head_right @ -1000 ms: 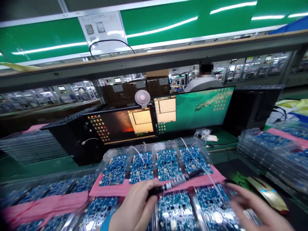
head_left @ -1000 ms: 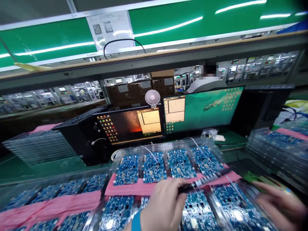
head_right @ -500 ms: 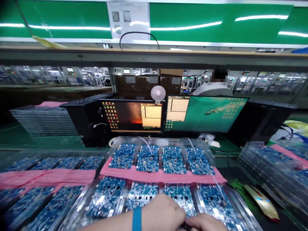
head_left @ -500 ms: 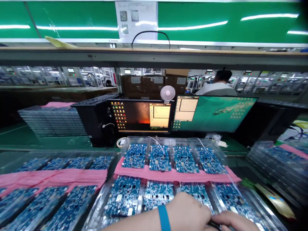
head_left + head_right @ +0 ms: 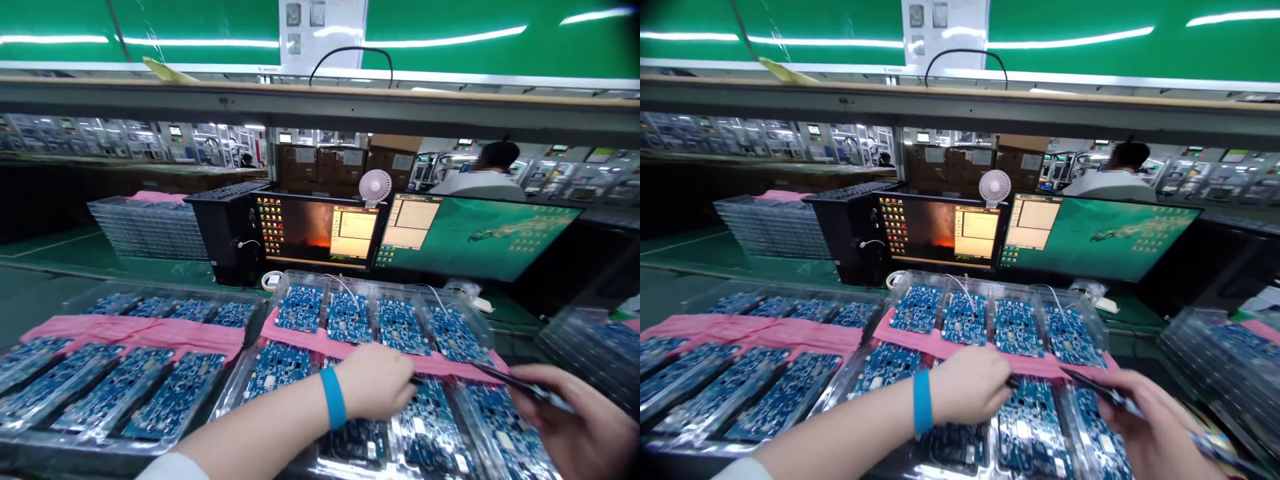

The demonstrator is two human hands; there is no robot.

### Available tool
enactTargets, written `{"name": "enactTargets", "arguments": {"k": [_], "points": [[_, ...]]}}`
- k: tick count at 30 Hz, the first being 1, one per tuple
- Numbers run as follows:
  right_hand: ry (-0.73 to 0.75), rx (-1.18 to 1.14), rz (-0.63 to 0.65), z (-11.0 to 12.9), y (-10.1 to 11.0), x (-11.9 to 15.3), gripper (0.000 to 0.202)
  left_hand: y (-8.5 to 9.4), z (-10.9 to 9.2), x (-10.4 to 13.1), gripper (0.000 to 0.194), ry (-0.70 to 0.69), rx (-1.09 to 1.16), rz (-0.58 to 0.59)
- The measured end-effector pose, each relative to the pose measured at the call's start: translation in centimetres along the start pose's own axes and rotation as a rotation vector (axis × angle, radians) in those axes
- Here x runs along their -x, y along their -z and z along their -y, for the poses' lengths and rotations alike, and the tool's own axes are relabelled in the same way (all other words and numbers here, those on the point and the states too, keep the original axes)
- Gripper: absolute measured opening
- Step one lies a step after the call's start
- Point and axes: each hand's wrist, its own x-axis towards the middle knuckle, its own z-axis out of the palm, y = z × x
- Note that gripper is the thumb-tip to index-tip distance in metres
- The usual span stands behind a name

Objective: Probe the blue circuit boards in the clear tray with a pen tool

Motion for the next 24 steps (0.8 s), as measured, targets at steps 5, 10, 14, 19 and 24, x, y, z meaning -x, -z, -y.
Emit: {"name": "enactTargets", "arguments": {"k": [5,10,14,19,24], "points": [[-0.303,-0.094,0.194,0.8,-8.9,-4.8,0.023,-2.5,4.1,2.5,0.014,0.195,-0.072,0.094],[-0.286,0.008,0.433,-0.2,-16.4,-7.1,0.024,-3.9,5.2,3.2,0.02,0.199,-0.003,0.162],[-0.092,0.241,0.449,-1.5,-18.1,-7.5,0.022,-4.3,5.1,3.1,0.019,0.201,0.027,0.159],[-0.013,0.339,0.467,-2.2,-18.0,-7.2,0.021,-4.5,4.9,3.1,0.017,0.243,0.016,0.077],[0.033,0.367,0.494,-2.7,-18.1,-7.1,0.022,-4.6,4.9,3.2,0.019,0.255,0.07,0.094]]}}
